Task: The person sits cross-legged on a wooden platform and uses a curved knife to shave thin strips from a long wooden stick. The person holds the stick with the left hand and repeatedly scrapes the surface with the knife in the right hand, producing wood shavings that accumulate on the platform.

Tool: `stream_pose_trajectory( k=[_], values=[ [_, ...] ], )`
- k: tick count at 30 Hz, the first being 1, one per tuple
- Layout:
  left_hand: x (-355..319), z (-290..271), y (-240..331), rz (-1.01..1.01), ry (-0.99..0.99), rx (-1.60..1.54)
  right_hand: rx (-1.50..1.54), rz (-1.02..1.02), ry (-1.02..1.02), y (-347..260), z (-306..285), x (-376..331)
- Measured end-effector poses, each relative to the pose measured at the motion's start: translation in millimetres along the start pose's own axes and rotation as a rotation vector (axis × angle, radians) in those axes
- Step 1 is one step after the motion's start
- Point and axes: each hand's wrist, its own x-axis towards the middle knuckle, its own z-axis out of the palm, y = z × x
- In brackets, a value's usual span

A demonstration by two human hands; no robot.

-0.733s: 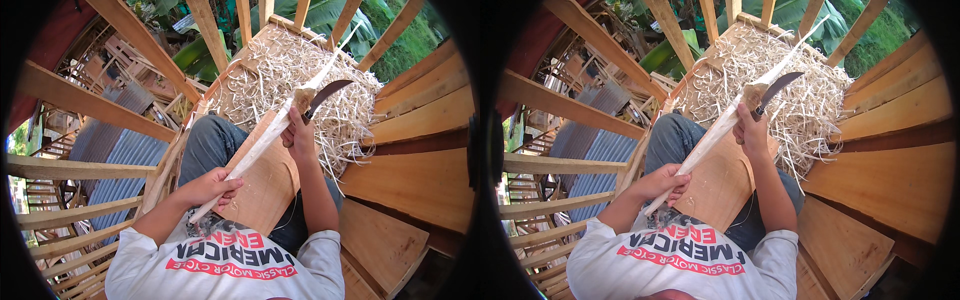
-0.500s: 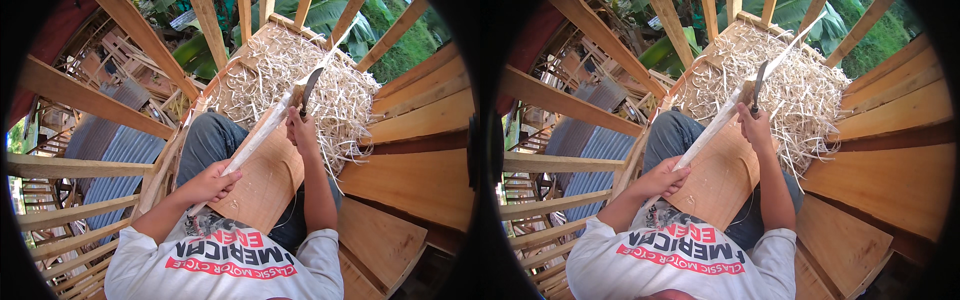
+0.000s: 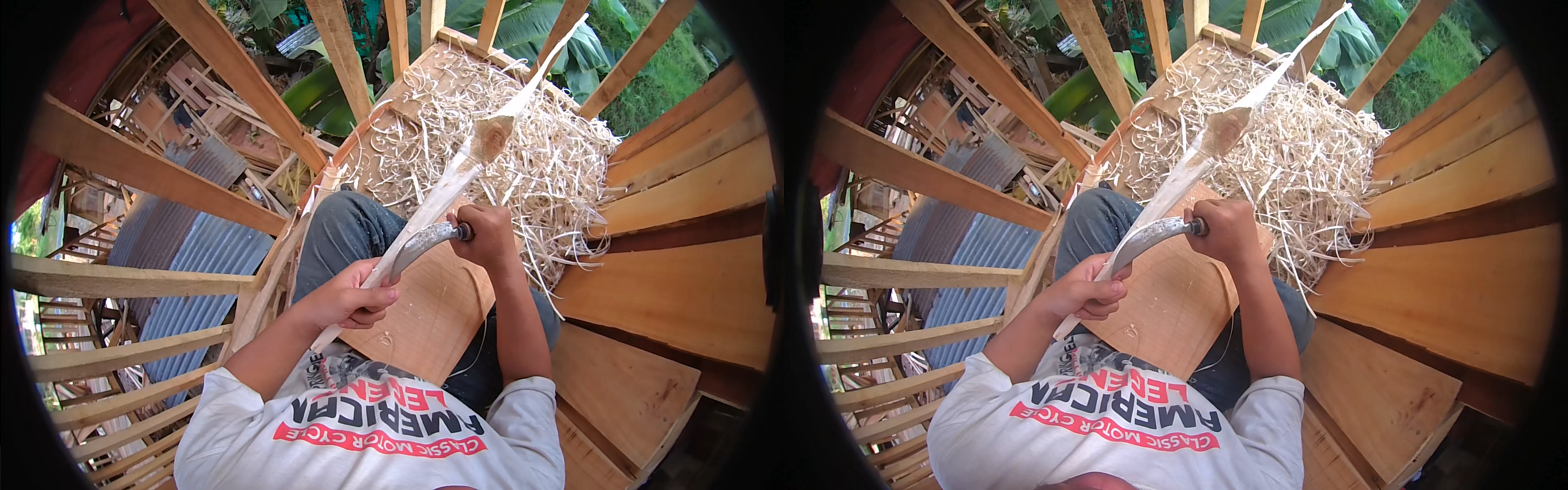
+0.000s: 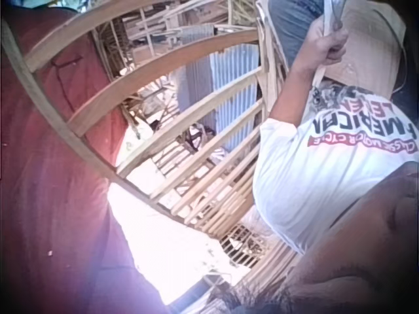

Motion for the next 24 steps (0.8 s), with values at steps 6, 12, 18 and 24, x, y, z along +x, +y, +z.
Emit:
stream_pose_trajectory(
  k=[6,12,18,24],
  values=[
    [-1.8,6.1,3.7,0.066,0.085,0.177,-0.083,0.098,0.081,-9.2,-3.6,0.3],
    [-5.5,9.4,10.9,0.077,0.211,0.379,-0.185,0.264,0.153,-5.7,-3.3,-1.9],
    [10.4,19.4,2.4,0.125,0.199,0.409,-0.339,0.384,0.201,4.5,-14.9,-2.5],
    [26.0,18.5,-10.1,0.216,0.146,0.498,-0.433,0.676,0.158,37.5,-33.5,-1.9]
  ],
)
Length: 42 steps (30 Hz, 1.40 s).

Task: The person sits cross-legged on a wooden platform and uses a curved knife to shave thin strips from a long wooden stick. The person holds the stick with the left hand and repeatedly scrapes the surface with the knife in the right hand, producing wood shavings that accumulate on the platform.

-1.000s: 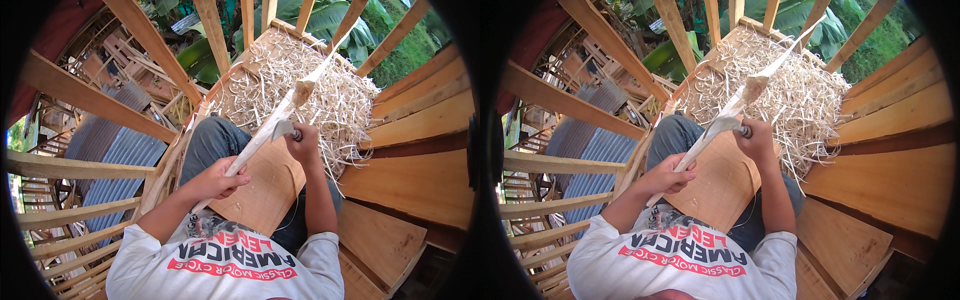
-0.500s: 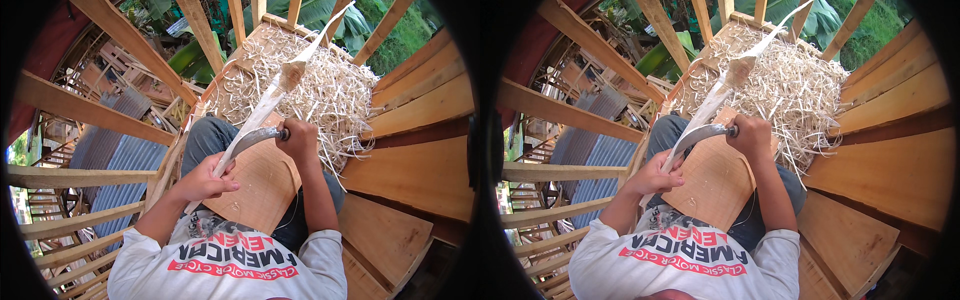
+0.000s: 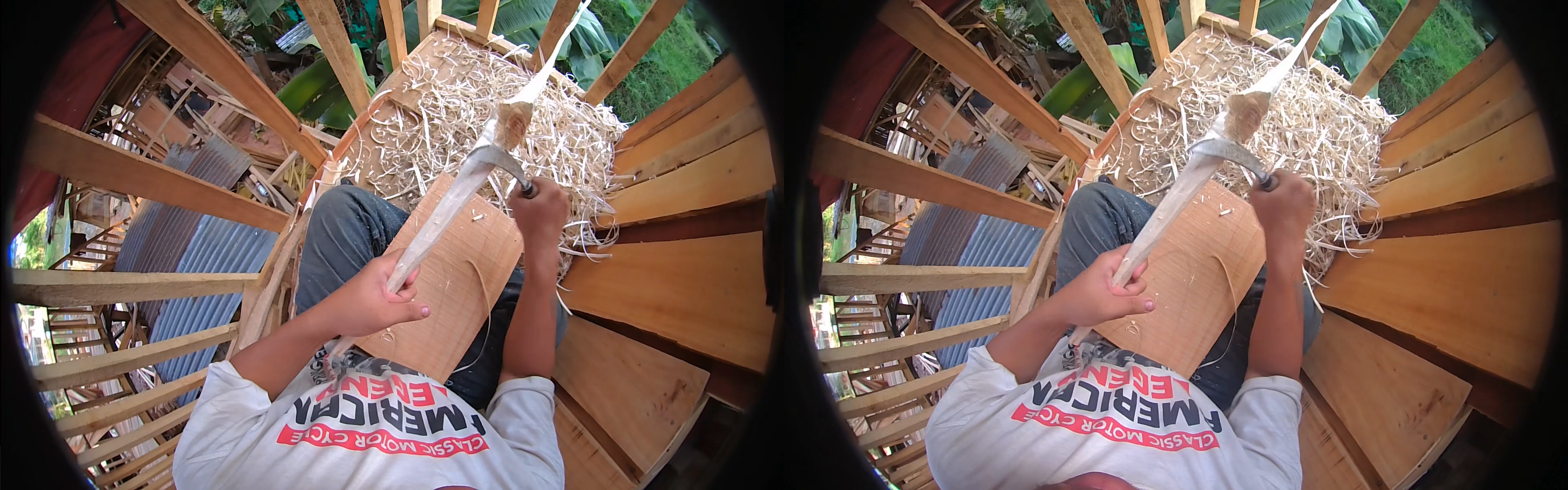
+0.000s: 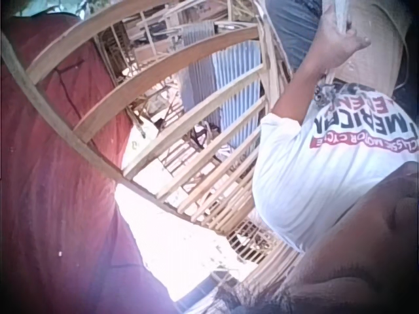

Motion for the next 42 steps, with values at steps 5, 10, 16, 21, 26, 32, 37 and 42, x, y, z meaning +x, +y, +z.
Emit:
stream_pose_trajectory(
  k=[5,10,16,21,26,32,37,42],
  values=[
    [3.1,6.5,10.9,-0.128,0.005,-0.148,0.087,-0.008,0.022,4.6,-2.5,-1.3],
    [-6.8,1.1,15.1,-0.134,-0.116,-0.449,0.383,-0.413,0.020,-20.7,-2.7,-19.3],
    [-38.1,-22.2,0.6,-0.013,-0.231,-0.362,0.484,-0.674,0.020,-35.4,6.5,-26.5],
    [-63.2,-26.7,-5.2,-0.044,-0.184,-0.390,0.486,-0.723,-0.028,-37.8,17.1,-30.0],
    [-82.9,-32.9,-30.5,-0.099,-0.167,-0.458,0.498,-0.778,-0.041,-44.3,20.1,-34.9],
    [-110.9,-51.9,-47.8,-0.186,-0.100,-0.515,0.535,-0.750,-0.092,-46.3,24.1,-38.8],
    [-107.2,-52.3,-47.3,-0.206,-0.007,-0.519,0.558,-0.762,-0.107,-50.3,24.1,-39.9],
    [-74.9,-36.8,-35.9,-0.175,0.020,-0.493,0.531,-0.718,-0.146,-53.0,24.3,-44.8]
  ],
)
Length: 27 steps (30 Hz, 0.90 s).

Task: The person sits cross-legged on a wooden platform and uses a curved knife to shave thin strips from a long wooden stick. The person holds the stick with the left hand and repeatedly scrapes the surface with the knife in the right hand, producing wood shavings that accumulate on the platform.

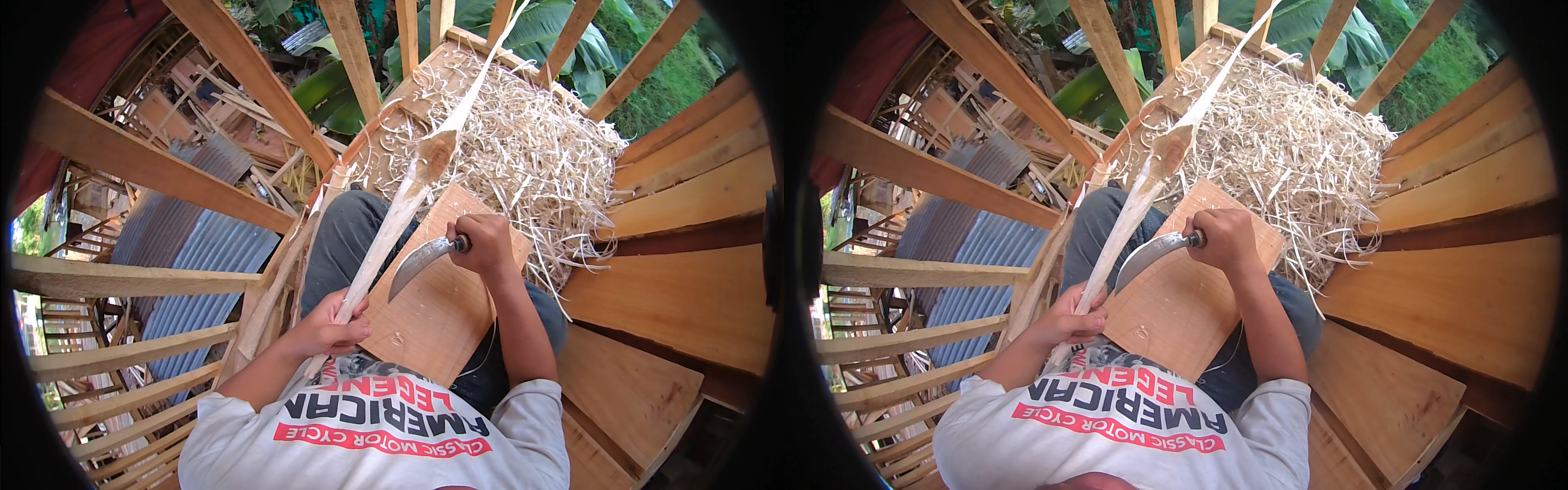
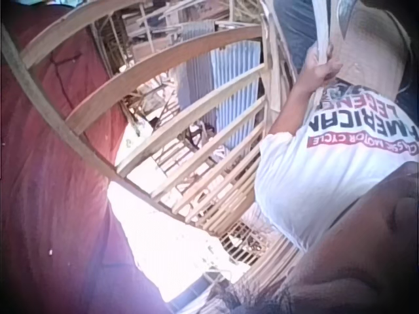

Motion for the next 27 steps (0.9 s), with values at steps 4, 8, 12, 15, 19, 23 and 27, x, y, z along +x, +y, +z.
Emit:
stream_pose_trajectory(
  k=[4,8,12,15,19,23,27],
  values=[
    [18.0,18.9,0.4,0.044,-0.007,0.010,-0.097,0.109,-0.005,1.4,0.9,-1.4],
    [30.4,27.4,-6.5,0.175,0.066,0.294,-0.141,0.279,0.058,3.5,-4.6,-1.3],
    [34.9,44.1,-5.0,0.244,0.126,0.480,-0.268,0.357,0.093,13.2,-7.7,-6.0],
    [36.2,52.1,-0.9,0.233,0.157,0.488,-0.310,0.402,0.121,14.7,-9.5,-2.8],
    [40.6,53.0,-3.5,0.237,0.137,0.443,-0.409,0.439,0.145,23.5,-14.4,-2.9],
    [43.1,57.1,-1.5,0.240,0.111,0.449,-0.402,0.433,0.188,31.3,-19.9,-3.0],
    [43.5,61.8,-9.0,0.275,0.070,0.397,-0.455,0.539,0.174,38.2,-31.2,-2.3]
  ],
)
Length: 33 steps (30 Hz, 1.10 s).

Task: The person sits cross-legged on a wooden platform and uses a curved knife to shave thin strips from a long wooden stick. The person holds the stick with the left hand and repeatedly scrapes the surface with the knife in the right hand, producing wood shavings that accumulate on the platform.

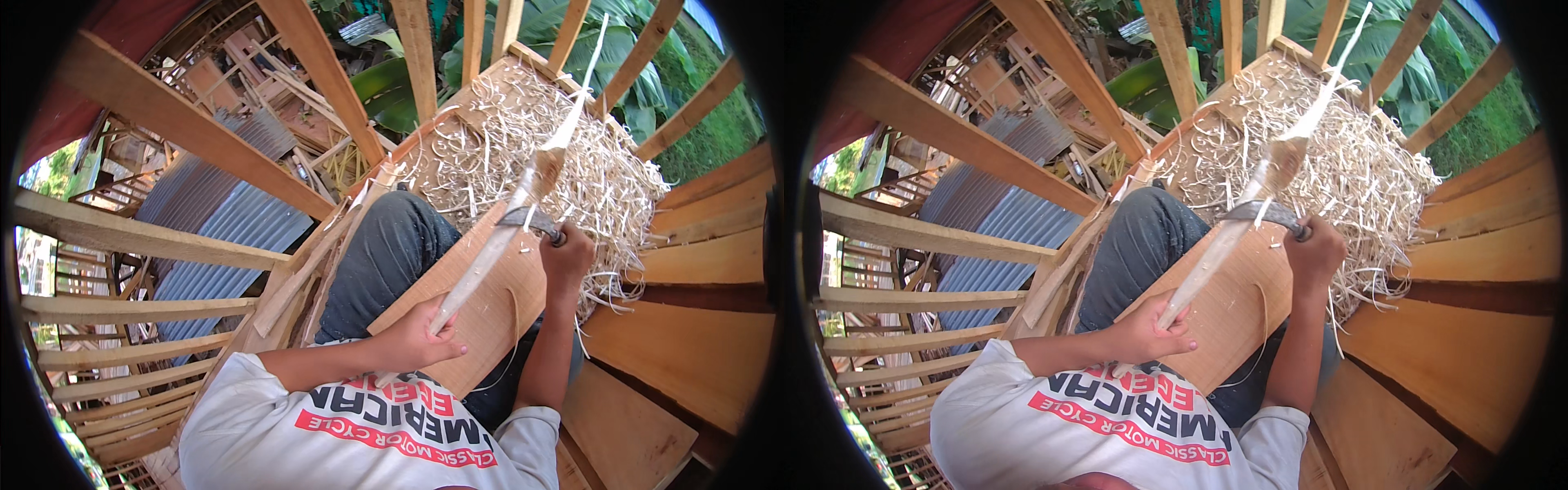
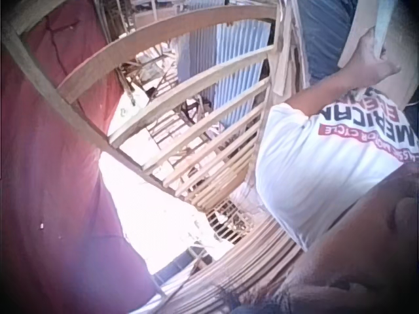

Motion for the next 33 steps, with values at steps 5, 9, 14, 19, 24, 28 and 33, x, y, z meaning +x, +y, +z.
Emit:
stream_pose_trajectory(
  k=[5,9,14,19,24,28,33],
  values=[
    [3.5,-1.0,-3.3,0.006,-0.005,0.004,-0.051,0.039,-0.030,1.6,2.5,-0.8],
    [11.0,-7.3,3.2,-0.016,0.005,0.002,-0.010,0.047,-0.107,-5.7,-0.5,0.1],
    [17.6,-9.8,5.1,-0.032,0.042,-0.023,0.165,0.042,-0.188,-26.8,1.2,-11.0],
    [16.4,-25.2,11.9,-0.110,0.041,-0.150,0.542,0.044,-0.427,-39.4,-13.3,-8.4],
    [8.9,-51.3,18.5,-0.165,-0.036,-0.272,1.304,0.276,-0.984,-28.4,-23.7,-3.6],
    [2.5,-56.6,26.8,-0.159,-0.075,-0.262,1.356,0.280,-0.951,-23.8,-26.9,1.5],
    [0.6,-60.1,29.2,-0.157,-0.104,-0.281,1.111,0.241,-0.641,-36.0,-15.1,-10.5]
  ],
)
